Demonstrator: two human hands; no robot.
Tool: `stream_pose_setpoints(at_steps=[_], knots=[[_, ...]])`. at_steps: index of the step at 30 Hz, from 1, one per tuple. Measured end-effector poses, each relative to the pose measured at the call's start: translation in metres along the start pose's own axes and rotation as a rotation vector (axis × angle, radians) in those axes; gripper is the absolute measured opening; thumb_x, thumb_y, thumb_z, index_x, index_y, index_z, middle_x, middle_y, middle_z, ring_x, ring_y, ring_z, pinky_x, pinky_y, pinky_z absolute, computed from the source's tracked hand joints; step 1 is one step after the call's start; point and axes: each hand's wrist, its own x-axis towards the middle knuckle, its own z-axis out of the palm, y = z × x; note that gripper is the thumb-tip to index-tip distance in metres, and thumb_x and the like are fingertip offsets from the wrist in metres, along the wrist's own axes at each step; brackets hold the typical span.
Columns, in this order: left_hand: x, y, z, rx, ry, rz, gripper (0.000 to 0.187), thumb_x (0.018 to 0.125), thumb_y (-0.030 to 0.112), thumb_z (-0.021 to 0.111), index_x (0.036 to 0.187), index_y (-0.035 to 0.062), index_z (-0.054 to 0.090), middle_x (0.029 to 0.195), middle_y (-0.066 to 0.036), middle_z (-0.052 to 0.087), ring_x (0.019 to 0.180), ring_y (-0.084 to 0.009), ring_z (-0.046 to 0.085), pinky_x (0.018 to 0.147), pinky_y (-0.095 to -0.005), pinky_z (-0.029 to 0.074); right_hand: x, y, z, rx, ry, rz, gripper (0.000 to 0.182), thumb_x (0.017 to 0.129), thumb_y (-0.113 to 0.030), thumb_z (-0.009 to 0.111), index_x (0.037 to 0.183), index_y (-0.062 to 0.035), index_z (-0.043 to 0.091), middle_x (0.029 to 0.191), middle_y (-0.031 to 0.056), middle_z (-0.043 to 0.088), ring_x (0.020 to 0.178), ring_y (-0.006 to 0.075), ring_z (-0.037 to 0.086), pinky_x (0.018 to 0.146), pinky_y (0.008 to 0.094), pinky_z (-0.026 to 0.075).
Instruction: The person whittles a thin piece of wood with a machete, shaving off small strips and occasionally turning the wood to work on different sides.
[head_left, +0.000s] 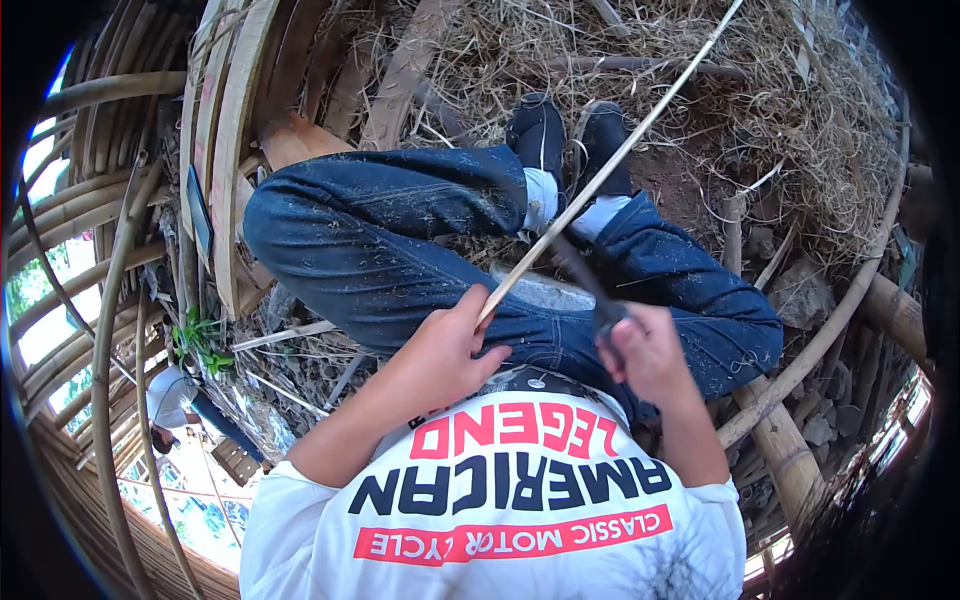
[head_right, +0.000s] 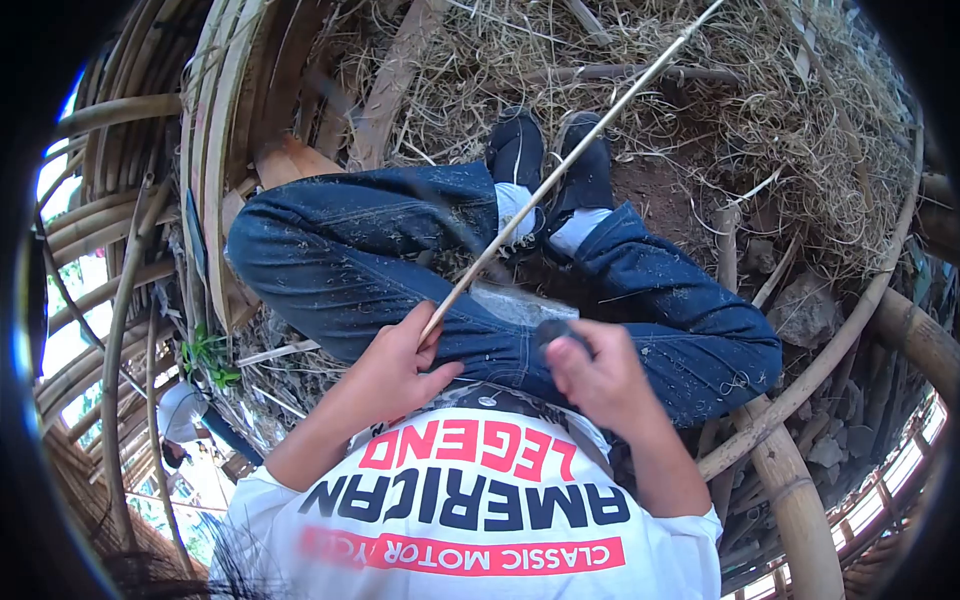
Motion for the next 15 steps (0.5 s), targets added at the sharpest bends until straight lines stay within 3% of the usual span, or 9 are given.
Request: stream_pose_setpoints(at_steps=[2, 5, 9, 15], knots=[[-0.003, -0.001, -0.001, 0.006, -0.01, 0.009, 0.039, 0.081, 0.007, 0.075, 0.096, 0.001, 0.04, 0.064, -0.006, 0.041, 0.058, -0.0129, 0.038, 0.051, -0.0295, 0.036, 0.009, 0.001, -0.018, 0.016, 0.093, -0.115, 0.049, 0.099, -0.048, 0.051, 0.078, -0.0032, 0.055, 0.055, -0.0003, 0.05, 0.044, 0.0055, 0.046, 0.041, 0.0208, 0.035], [-0.004, 0.0, 0.001, 0.019, -0.006, 0.009, 0.04, 0.081, 0.007, 0.076, 0.093, 0.002, 0.038, 0.064, -0.007, 0.041, 0.057, -0.0139, 0.037, 0.051, -0.0302, 0.035, 0.019, 0.003, -0.037, 0.088, 0.177, -0.125, 0.059, 0.098, -0.058, 0.045, 0.081, -0.0021, 0.054, 0.056, 0.0023, 0.051, 0.043, 0.0068, 0.046, 0.04, 0.0214, 0.035], [0.001, 0.004, 0.003, 0.013, -0.034, 0.013, 0.04, 0.081, 0.008, 0.075, 0.094, 0.0011, 0.039, 0.065, -0.009, 0.044, 0.057, -0.0164, 0.04, 0.053, -0.0314, 0.037, 0.014, 0.002, -0.005, 0.09, 0.136, -0.118, 0.058, 0.097, -0.058, 0.046, 0.081, -0.0029, 0.053, 0.056, 0.0018, 0.05, 0.043, 0.0074, 0.047, 0.04, 0.0221, 0.035], [0.004, 0.002, 0.005, 0.054, 0.032, 0.011, 0.038, 0.082, 0.008, 0.074, 0.101, -0.0016, 0.043, 0.068, -0.013, 0.052, 0.06, -0.0192, 0.05, 0.059, -0.0315, 0.046, -0.002, 0.013, 0.028, -0.024, -0.122, -0.033, 0.041, 0.097, -0.039, 0.059, 0.078, -0.0024, 0.058, 0.059, -0.0015, 0.055, 0.051, 0.005, 0.048, 0.045, 0.0246, 0.036]])
